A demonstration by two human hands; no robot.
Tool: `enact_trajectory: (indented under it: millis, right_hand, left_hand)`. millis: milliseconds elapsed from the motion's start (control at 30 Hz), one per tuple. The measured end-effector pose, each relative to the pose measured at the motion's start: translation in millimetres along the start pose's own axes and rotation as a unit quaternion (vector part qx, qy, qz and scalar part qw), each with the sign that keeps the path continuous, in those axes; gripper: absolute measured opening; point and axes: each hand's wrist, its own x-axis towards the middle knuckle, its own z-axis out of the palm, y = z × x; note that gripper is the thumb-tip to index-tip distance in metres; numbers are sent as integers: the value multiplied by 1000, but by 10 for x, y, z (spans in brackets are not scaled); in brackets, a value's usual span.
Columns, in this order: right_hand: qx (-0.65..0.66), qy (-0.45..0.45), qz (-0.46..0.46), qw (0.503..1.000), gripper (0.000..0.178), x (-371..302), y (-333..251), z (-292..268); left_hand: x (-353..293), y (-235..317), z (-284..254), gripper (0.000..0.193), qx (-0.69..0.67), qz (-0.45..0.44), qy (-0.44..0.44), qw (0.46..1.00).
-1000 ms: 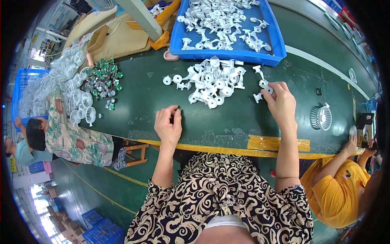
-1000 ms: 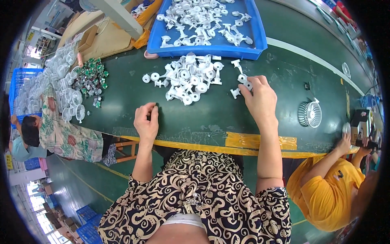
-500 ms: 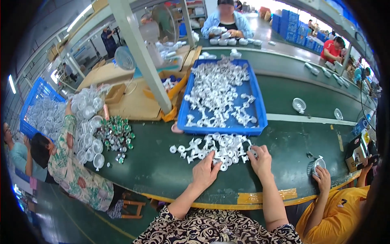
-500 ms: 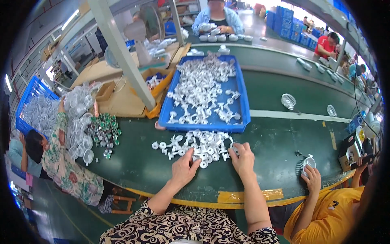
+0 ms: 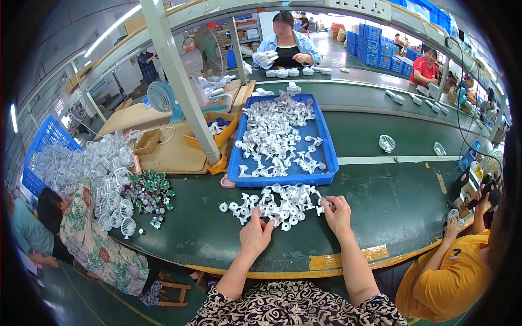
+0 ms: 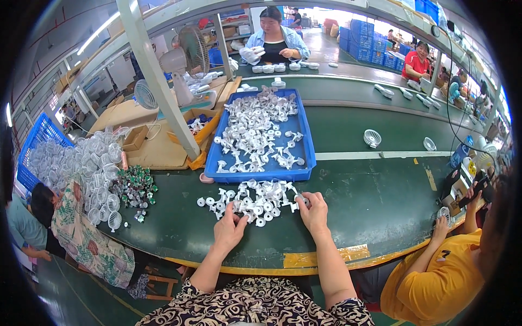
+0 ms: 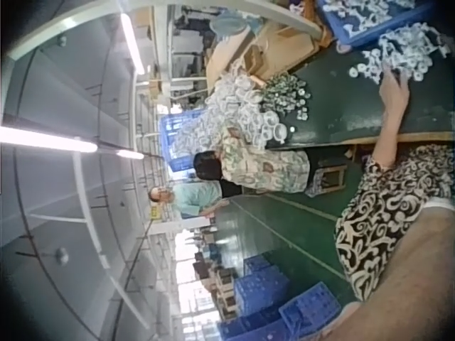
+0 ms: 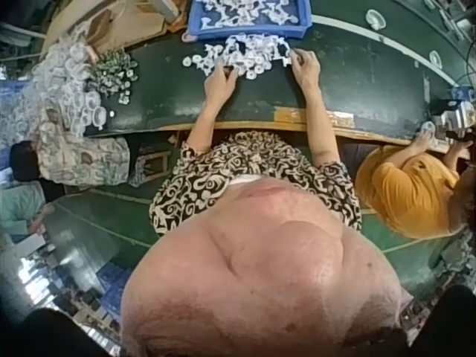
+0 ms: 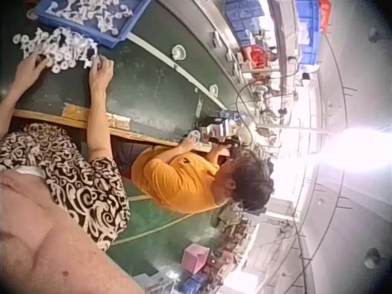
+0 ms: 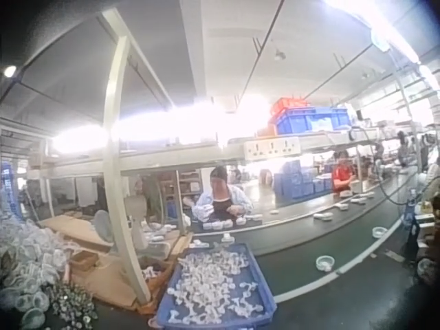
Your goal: The person assembles small fan components by hand, attaching plastic brackets and connectors onto fan guards and placing the assembled parts on the table.
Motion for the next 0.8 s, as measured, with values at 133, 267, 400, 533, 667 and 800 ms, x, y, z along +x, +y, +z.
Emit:
enact_trajectory:
  millis: [133, 267, 400, 533, 667, 800]
  right_hand:
    - [2, 2, 1, 1000, 23, -10, 14, -9]
    - [2, 6, 2, 1000, 23, 2, -16, -75]
    - [20, -5, 3, 1000, 22, 15, -32, -64]
    - [22, 4, -42, 999, 20, 38, -22, -11]
    - [59, 4, -78, 995, 16, 45, 82, -45]
    - [72, 0, -70, 995, 13, 32, 64, -149]
  left_hand:
    - [-24, -16, -27, 64, 4, 63, 58, 996]
    - [49, 109, 18, 47, 93, 157, 133, 974]
    - [144, -28, 22, 31, 108, 135, 167, 971]
    - [172, -80, -87, 29, 93, 106, 184, 973]
    - [113, 4, -97, 29, 82, 131, 229, 961]
    - [-35, 309, 19, 28, 10, 218, 183, 958]
